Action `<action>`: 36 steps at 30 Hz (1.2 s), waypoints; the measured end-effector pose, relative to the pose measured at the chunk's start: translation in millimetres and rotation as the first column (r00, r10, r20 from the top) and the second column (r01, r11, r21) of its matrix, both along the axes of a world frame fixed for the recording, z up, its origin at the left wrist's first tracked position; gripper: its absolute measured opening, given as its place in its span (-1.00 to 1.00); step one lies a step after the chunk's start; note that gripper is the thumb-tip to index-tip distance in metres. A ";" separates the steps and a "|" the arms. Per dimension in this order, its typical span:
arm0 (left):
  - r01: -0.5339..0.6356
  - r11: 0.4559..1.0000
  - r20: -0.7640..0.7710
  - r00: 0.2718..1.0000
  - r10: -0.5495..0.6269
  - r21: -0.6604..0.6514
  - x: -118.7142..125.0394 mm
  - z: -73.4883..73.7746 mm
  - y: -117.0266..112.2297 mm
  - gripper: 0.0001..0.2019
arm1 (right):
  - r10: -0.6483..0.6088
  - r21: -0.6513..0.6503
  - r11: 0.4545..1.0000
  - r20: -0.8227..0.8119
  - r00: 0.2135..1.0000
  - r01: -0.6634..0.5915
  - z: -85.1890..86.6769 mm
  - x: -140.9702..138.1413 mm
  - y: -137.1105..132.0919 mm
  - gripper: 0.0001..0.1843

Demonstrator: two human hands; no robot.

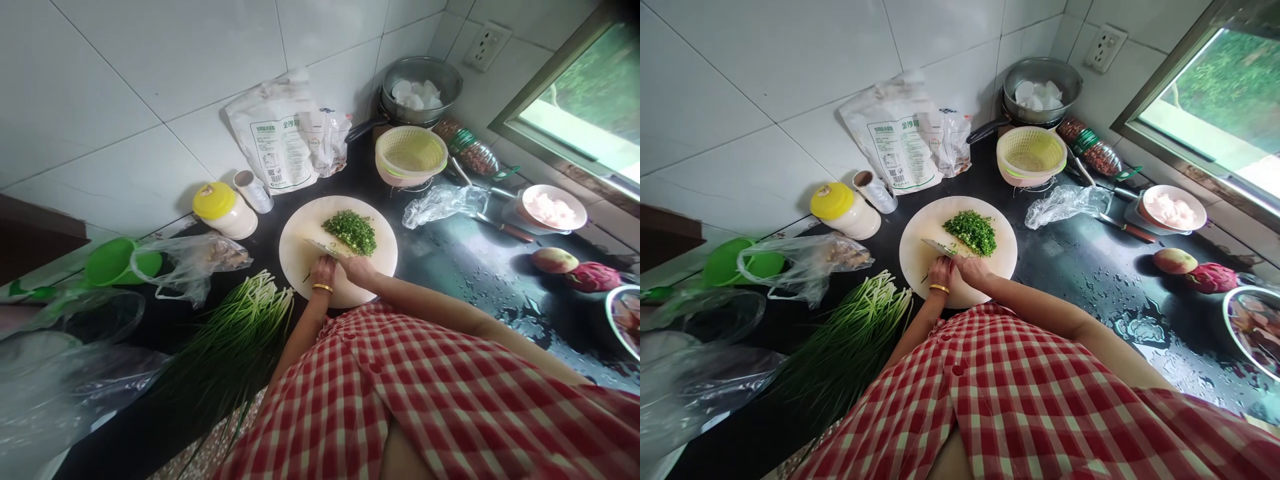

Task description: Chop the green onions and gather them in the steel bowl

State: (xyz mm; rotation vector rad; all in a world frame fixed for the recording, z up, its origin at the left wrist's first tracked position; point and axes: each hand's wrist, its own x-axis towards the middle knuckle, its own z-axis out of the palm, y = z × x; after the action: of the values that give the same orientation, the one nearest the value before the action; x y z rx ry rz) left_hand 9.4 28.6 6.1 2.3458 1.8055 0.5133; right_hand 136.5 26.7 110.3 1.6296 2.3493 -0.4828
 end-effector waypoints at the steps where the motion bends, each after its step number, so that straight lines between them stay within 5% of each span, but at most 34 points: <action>1: -0.004 1.000 0.010 1.000 0.004 0.008 0.2 -0.1 0.4 -0.81 | -0.006 -0.003 1.000 0.011 1.000 0.006 1.9 2.0 -0.3 -0.57; 8: -0.027 0.999 -0.043 0.999 0.026 -0.020 1.4 -3.3 2.1 -0.84 | 0.020 -0.062 0.998 0.037 0.999 -0.018 19.3 7.6 -12.9 -0.60; 16: -0.013 0.999 -0.024 1.000 0.012 -0.049 0.4 -6.2 1.5 -0.84 | 0.009 -0.037 0.999 0.007 1.000 -0.009 -0.2 -8.3 -2.3 -0.62; 24: -0.049 0.998 -0.009 0.999 0.049 -0.039 2.3 -0.4 2.2 -0.81 | 0.019 -0.049 0.999 0.060 0.998 -0.016 17.5 7.8 -13.0 -0.63; 32: -0.016 1.000 0.029 0.999 0.016 0.002 -0.9 0.2 -0.2 -0.83 | -0.005 -0.037 0.999 0.010 1.000 0.005 1.9 -2.6 -3.0 -0.59; 36: -0.038 0.999 0.039 0.999 0.038 -0.001 -1.0 1.9 0.4 -0.83 | -0.033 -0.030 0.999 0.039 0.999 0.034 12.5 7.0 -5.5 -0.60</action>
State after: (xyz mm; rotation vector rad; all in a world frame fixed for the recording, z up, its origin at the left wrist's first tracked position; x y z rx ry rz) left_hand 8.5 29.0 8.0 2.2887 1.8358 0.5595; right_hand 143.6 21.2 122.8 1.6518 2.2797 -0.4871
